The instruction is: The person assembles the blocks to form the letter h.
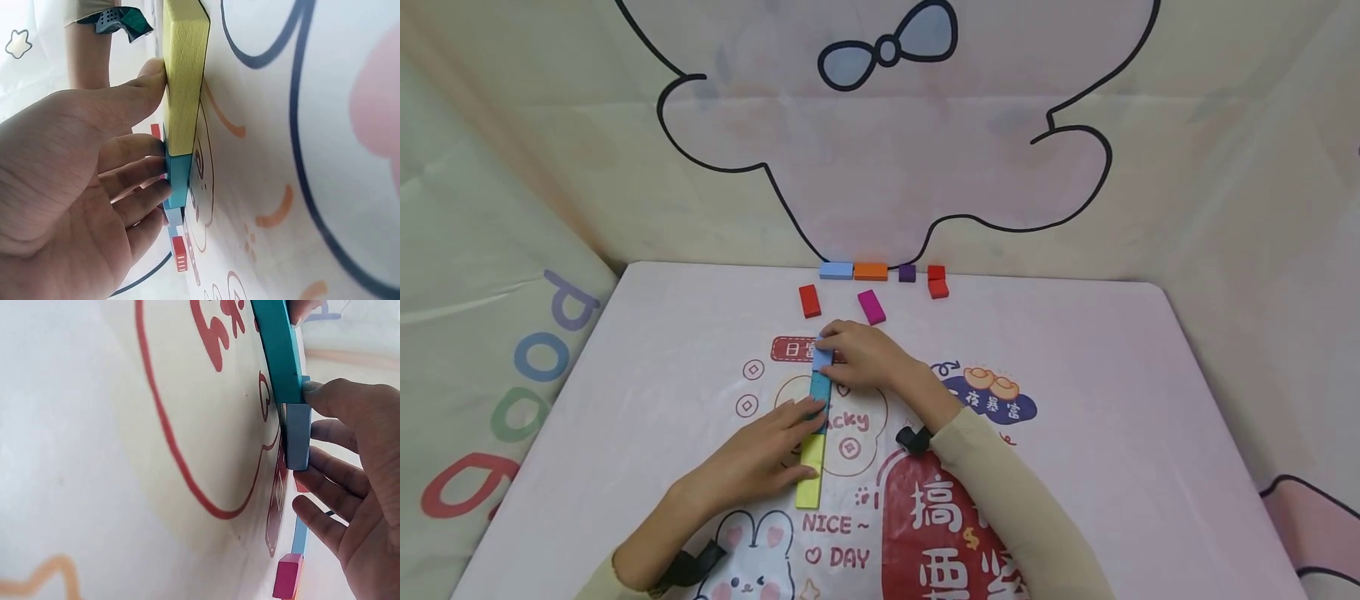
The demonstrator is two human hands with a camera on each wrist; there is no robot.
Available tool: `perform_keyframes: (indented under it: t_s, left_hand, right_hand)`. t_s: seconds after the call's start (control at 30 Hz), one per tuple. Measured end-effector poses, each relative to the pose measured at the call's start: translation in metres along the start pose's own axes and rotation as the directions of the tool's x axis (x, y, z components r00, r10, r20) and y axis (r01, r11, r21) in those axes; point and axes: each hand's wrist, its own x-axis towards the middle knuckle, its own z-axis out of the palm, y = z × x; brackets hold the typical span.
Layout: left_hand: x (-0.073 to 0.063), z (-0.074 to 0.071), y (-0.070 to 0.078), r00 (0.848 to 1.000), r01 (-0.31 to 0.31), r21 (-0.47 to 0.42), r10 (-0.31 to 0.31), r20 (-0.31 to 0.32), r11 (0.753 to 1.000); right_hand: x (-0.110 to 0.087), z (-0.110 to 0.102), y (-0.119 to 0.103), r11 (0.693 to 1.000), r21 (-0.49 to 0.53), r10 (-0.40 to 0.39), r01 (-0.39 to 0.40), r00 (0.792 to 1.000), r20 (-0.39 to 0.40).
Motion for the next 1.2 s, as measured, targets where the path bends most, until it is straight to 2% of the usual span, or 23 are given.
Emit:
perform_keyframes:
  t_s: [0.53,1.03,1.2]
  left_hand:
    - [-0.0001,-0.0027,0.0010,1.000,-0.008,0.003,0.008,-0.004,1.000]
    - [0.0003,-0.0037,0.0014,1.000,-0.016,0.008,0.016,-0.007,1.000]
    - [0.0010,-0.0051,0.0018,1.000,-0.007,0.002,0.007,-0.003,1.000]
  right_hand:
    - [-0.0030,0.0034,0.0003,1.000,-0.015,-0.008,0.008,1.000,0.004]
    - [-0.0080,0.0008,-0.0046,1.000,0.024,0.016,-0.016,1.000,0.005]
    - [-0.0075,0.0003,-0.0065,0.999,0.005,0.043,-0.043,0.999,0.021]
